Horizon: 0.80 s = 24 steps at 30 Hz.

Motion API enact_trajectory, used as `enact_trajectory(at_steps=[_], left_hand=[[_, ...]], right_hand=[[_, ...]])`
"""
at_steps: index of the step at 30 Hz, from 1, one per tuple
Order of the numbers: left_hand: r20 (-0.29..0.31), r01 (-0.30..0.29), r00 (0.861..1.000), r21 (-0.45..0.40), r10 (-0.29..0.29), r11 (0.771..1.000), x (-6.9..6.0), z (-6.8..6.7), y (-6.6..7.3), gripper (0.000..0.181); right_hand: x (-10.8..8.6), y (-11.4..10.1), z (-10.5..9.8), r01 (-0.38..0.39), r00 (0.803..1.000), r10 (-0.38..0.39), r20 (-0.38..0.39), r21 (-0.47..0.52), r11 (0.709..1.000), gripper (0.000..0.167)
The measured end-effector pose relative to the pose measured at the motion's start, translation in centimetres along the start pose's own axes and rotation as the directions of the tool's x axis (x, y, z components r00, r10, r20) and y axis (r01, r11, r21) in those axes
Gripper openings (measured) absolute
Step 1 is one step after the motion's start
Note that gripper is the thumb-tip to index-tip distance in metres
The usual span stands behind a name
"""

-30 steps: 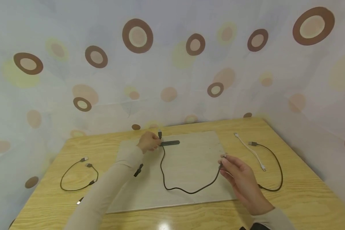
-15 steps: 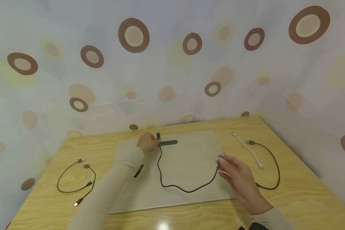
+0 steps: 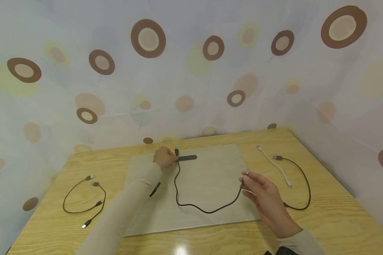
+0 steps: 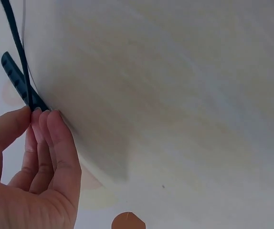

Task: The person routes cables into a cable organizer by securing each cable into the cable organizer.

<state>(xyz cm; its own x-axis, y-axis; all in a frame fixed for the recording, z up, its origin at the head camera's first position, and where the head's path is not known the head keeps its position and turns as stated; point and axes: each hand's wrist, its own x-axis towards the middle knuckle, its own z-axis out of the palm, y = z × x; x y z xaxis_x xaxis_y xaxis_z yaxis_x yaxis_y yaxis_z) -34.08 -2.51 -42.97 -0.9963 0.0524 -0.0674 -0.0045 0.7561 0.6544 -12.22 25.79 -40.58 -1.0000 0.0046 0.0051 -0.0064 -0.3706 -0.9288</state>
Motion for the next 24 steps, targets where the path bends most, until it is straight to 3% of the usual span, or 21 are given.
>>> enact_trajectory(at_steps=[8,24], left_hand=[[-0.012,0.021,1.0,-0.066,-0.022,0.998,1.11,0.5,-0.85,0.016],[0.035,0.144,0.99,-0.217,-0.14,0.965,0.62,0.14,-0.35,0.009]], right_hand=[[0.36,0.17,0.07,0.005,1.0,-0.005,0.001,-0.004,1.0,0.021],[0.98,0.6,0.65,0.031,0.999,-0.03,0.038,-0.036,0.999,0.022]])
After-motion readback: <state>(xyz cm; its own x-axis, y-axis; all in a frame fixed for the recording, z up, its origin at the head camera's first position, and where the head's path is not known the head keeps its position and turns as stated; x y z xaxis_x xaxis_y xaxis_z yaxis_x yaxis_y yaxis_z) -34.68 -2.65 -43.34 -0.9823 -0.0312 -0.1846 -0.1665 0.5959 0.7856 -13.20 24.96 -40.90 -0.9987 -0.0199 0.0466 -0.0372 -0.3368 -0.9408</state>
